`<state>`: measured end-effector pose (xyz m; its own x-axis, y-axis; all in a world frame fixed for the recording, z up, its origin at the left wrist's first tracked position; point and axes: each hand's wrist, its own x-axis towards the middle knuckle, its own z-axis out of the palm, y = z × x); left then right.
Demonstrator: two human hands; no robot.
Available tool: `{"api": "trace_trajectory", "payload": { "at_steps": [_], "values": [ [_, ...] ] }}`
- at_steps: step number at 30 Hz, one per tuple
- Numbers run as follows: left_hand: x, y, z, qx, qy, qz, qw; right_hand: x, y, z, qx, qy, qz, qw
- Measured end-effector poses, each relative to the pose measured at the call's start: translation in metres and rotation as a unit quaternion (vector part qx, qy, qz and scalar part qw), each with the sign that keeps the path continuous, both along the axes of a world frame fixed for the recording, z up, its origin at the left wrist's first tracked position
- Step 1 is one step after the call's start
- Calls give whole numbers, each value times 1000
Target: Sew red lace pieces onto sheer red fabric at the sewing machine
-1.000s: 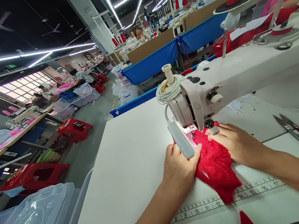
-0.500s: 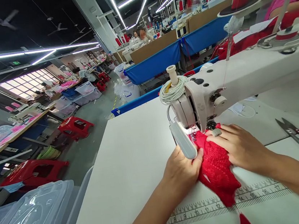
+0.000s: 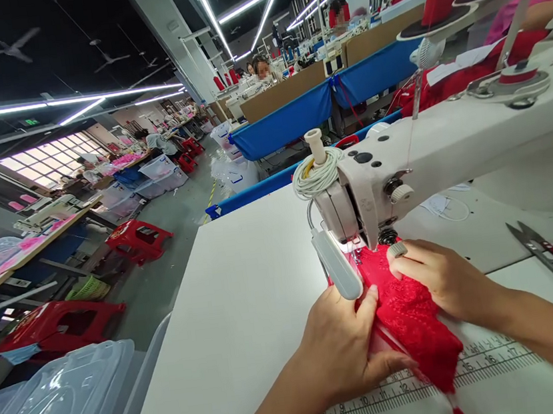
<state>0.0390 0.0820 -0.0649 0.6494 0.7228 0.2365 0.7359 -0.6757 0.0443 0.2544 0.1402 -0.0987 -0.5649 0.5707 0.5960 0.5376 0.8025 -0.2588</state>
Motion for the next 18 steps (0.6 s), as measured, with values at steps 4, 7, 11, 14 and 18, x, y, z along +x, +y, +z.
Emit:
{"api": "trace_trajectory", "payload": {
  "at_steps": [4, 7, 11, 14, 18],
  "values": [
    [3, 0, -6, 44, -7, 16, 999, -1, 1, -3, -10, 25, -14, 1000],
    [5, 0, -9, 65, -7, 17, 998, -1, 2, -1, -13, 42, -19, 999],
    [5, 1, -10, 71, -4, 11, 997, -1, 3, 3, -20, 39, -6, 999],
    [6, 1, -10, 77, -3, 13, 997, 1, 3, 2, -39, 29, -6, 999],
    [6, 2, -11, 94, -13, 15, 995, 1, 3, -3, -59, 27, -6, 998]
  ]
}}
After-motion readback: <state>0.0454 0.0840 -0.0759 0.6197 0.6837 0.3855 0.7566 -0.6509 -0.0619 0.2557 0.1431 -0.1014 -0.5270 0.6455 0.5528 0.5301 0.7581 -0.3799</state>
